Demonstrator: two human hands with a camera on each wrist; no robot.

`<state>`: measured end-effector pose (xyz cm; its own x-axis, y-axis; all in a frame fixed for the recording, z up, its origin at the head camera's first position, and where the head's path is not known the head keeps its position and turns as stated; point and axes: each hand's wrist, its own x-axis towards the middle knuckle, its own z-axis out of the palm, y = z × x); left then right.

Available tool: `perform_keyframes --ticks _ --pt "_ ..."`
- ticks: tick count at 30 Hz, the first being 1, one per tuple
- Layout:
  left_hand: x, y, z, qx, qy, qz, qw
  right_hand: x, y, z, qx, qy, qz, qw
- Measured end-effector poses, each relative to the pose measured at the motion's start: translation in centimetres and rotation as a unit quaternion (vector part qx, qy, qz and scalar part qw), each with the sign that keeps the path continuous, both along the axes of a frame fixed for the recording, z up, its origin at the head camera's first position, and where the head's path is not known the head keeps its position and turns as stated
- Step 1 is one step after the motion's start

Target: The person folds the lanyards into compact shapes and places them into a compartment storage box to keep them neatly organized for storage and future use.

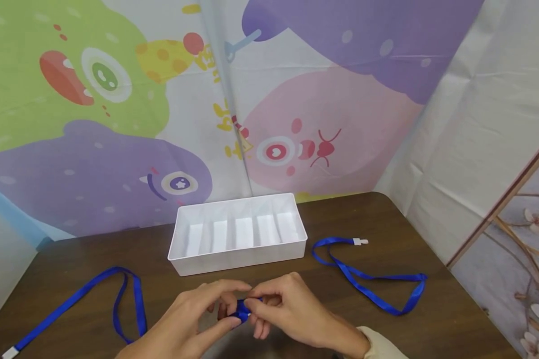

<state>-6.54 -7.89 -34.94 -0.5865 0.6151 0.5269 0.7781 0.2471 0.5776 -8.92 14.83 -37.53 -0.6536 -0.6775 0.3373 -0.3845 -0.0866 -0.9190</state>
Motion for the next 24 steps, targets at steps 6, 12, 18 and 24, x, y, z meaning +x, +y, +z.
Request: perform_keyframes --ticks 6,12,18,24 --pt "-0.30 0.18 -0.01 -0.009 -0.037 0.030 0.9988 0.07 -0.16 -0.12 -0.022 -0.051 0.021 0.998" --pt "-0.20 0.30 0.01 -0.056 -0.028 0.058 0.9963 0.09 -0.36 -0.79 -0.006 -0.035 0.022 0.999" --pt "-0.46 -0.01 0.49 -0.070 -0.020 0.059 0.9956 0.18 -0.27 -0.64 -0.057 0.006 0.018 0.998" --pt "-0.90 -0.66 0.89 -0.041 -0.070 0.003 0.9967 0.21 0.44 0.01 -0.063 0.031 -0.005 0.998"
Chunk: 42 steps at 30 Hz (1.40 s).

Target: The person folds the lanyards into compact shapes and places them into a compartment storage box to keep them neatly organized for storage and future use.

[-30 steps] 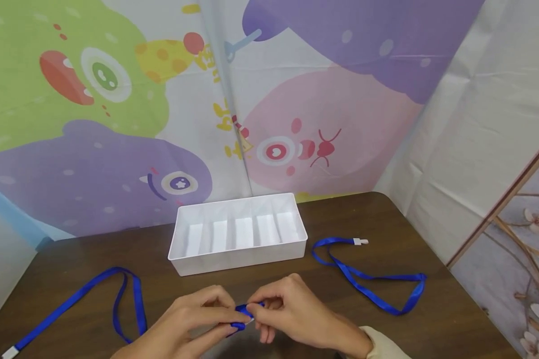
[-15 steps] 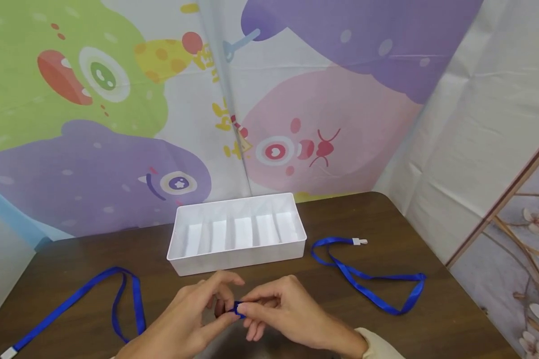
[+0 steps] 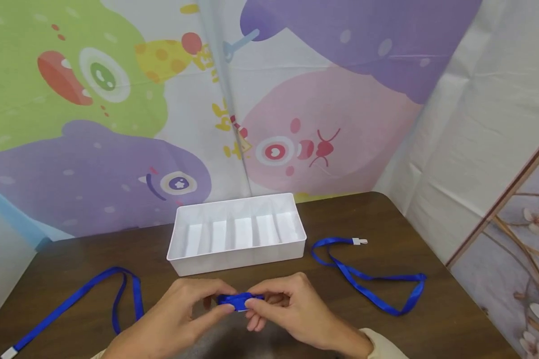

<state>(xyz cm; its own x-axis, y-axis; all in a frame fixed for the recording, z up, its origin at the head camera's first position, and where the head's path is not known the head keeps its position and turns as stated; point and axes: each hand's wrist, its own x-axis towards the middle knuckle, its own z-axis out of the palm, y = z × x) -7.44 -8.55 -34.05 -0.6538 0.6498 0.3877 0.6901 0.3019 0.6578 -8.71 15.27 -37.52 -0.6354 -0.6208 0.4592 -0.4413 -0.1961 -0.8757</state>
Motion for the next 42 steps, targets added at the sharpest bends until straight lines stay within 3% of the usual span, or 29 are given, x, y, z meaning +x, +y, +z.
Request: perform_keyframes --ticks 3,6,8,12,15,19,24,27,32,42 --pt "-0.1 0.3 -0.4 -0.017 0.025 -0.009 0.9995 -0.2 0.4 0.2 0.082 0.090 -0.016 0.992" --pt "-0.1 0.7 -1.0 -0.046 0.049 -0.004 0.9977 -0.3 0.9 0.5 0.173 0.196 -0.041 0.964" --pt "-0.1 0.8 -1.4 -0.054 0.061 0.005 0.9967 -0.3 1.1 0.6 0.215 0.233 -0.057 0.947" --pt "-0.2 0.9 -2.0 -0.042 0.132 0.036 0.9897 -0.7 1.7 0.6 0.247 0.297 -0.106 0.916" --pt "-0.5 0.4 -2.2 -0.046 0.203 0.077 0.9750 -1.5 2.2 0.4 0.262 0.338 -0.157 0.890" --pt "-1.5 -1.3 -2.5 -0.069 0.268 0.140 0.9506 -3.2 3.3 0.0 0.290 0.371 -0.231 0.852" --pt "-3.3 -4.3 -3.9 -0.120 0.289 0.206 0.9272 -5.6 4.8 -0.5 0.299 0.389 -0.306 0.816" --pt "-4.3 -5.9 -5.0 -0.159 0.286 0.234 0.9154 -7.0 5.5 -0.7 0.297 0.388 -0.337 0.805" --pt "-5.5 -7.8 -6.9 -0.205 0.264 0.251 0.9085 -9.2 6.1 -1.4 0.306 0.382 -0.368 0.791" --pt "-5.5 -8.3 -8.7 -0.250 0.201 0.242 0.9159 -13.0 6.0 -2.4 0.336 0.382 -0.374 0.775"
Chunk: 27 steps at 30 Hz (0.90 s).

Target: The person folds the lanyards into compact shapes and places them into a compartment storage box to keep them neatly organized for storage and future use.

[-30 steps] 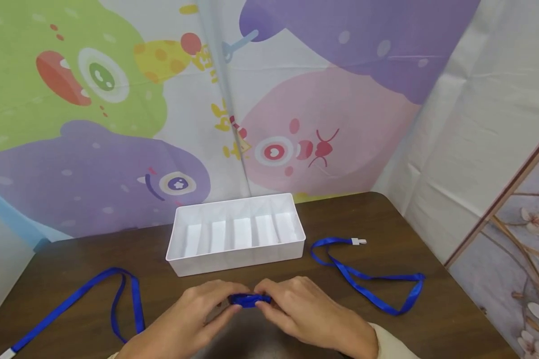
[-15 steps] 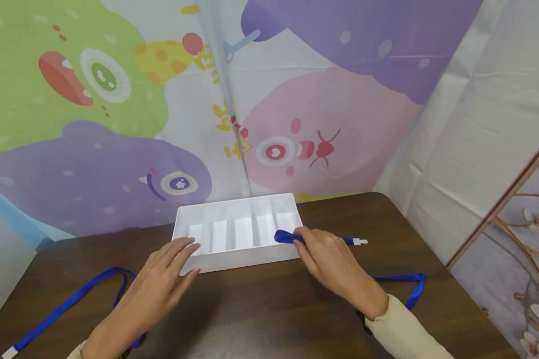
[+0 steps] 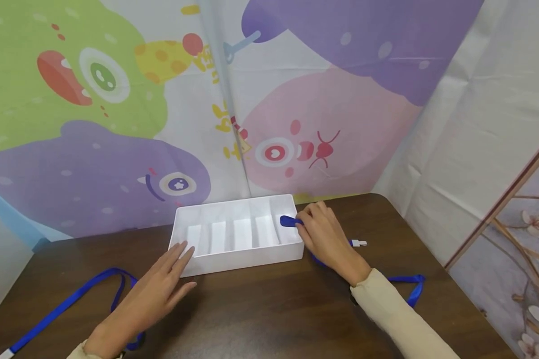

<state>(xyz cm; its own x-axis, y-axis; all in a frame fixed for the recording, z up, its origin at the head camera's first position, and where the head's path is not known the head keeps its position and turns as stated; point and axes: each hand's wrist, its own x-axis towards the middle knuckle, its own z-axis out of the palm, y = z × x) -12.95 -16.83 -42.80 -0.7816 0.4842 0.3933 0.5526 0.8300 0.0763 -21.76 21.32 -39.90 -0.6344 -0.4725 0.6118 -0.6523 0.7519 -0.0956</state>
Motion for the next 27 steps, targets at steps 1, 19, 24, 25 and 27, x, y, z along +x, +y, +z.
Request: perform_keyframes --ticks 1,19,24,25,27 --pt "0.1 0.0 -0.1 -0.005 -0.004 -0.002 1.0000 -0.3 -0.1 -0.1 0.006 -0.005 -0.002 1.000" --pt "0.2 -0.7 0.4 -0.033 -0.069 -0.028 0.9967 -4.4 -1.7 -1.9 0.112 -0.030 -0.005 0.993" --pt "0.2 -0.8 0.6 -0.041 -0.091 -0.023 0.9947 -5.1 -1.9 -2.0 0.117 -0.074 -0.007 0.990" --pt "0.2 -0.8 0.6 -0.041 -0.092 -0.023 0.9947 -5.2 -1.9 -2.0 0.118 -0.089 -0.009 0.989" --pt "0.2 -0.8 0.5 -0.040 -0.092 -0.022 0.9947 -5.2 -1.9 -2.0 0.118 -0.115 -0.015 0.986"
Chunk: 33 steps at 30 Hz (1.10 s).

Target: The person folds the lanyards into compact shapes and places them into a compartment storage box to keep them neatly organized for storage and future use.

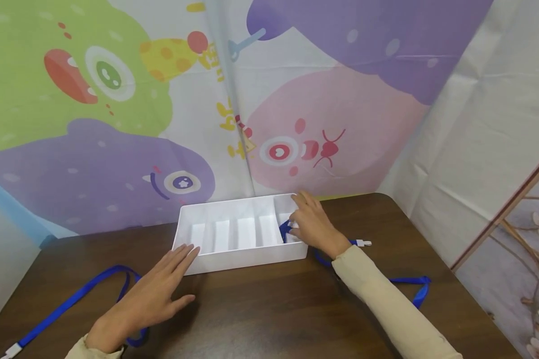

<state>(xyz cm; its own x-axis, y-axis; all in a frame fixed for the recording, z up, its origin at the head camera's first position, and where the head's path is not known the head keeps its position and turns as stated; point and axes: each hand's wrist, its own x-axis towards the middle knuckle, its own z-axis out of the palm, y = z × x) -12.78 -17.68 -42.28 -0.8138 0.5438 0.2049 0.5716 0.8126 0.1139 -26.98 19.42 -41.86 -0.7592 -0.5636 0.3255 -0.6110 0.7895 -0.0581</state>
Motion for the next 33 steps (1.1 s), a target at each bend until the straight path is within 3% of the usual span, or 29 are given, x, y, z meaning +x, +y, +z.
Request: perform_keyframes --ticks 4,11,14,16,19,23,26,30,33 --pt "-0.1 0.1 -0.2 0.005 0.002 -0.001 1.0000 0.8 0.4 0.3 -0.021 -0.011 -0.014 1.000" --pt "0.0 0.1 -0.4 0.009 -0.002 0.004 1.0000 3.7 2.9 0.8 -0.132 0.057 -0.036 0.989" --pt "0.0 0.0 -0.3 0.011 -0.002 0.006 0.9999 4.9 4.5 0.6 -0.151 0.058 -0.063 0.985" --pt "0.0 0.0 -0.3 0.014 -0.004 0.006 0.9999 5.7 5.7 0.3 -0.134 0.031 -0.086 0.987" --pt "0.0 0.0 -0.4 0.016 -0.003 0.000 0.9999 7.1 7.4 -0.2 -0.072 -0.060 -0.112 0.989" --pt "-0.1 0.1 -0.5 0.018 0.011 -0.009 0.9997 8.2 8.9 -1.0 0.005 -0.160 -0.115 0.980" --pt "-0.1 0.1 -0.5 0.021 0.014 -0.009 0.9996 8.2 9.4 -1.8 0.026 -0.146 -0.102 0.984" --pt "-0.1 0.1 -0.5 0.022 0.002 -0.002 0.9998 7.7 9.5 -2.5 0.019 -0.083 -0.070 0.994" --pt "0.0 0.0 -0.4 0.024 0.002 0.003 0.9997 7.4 9.4 -2.6 0.001 -0.072 -0.050 0.996"
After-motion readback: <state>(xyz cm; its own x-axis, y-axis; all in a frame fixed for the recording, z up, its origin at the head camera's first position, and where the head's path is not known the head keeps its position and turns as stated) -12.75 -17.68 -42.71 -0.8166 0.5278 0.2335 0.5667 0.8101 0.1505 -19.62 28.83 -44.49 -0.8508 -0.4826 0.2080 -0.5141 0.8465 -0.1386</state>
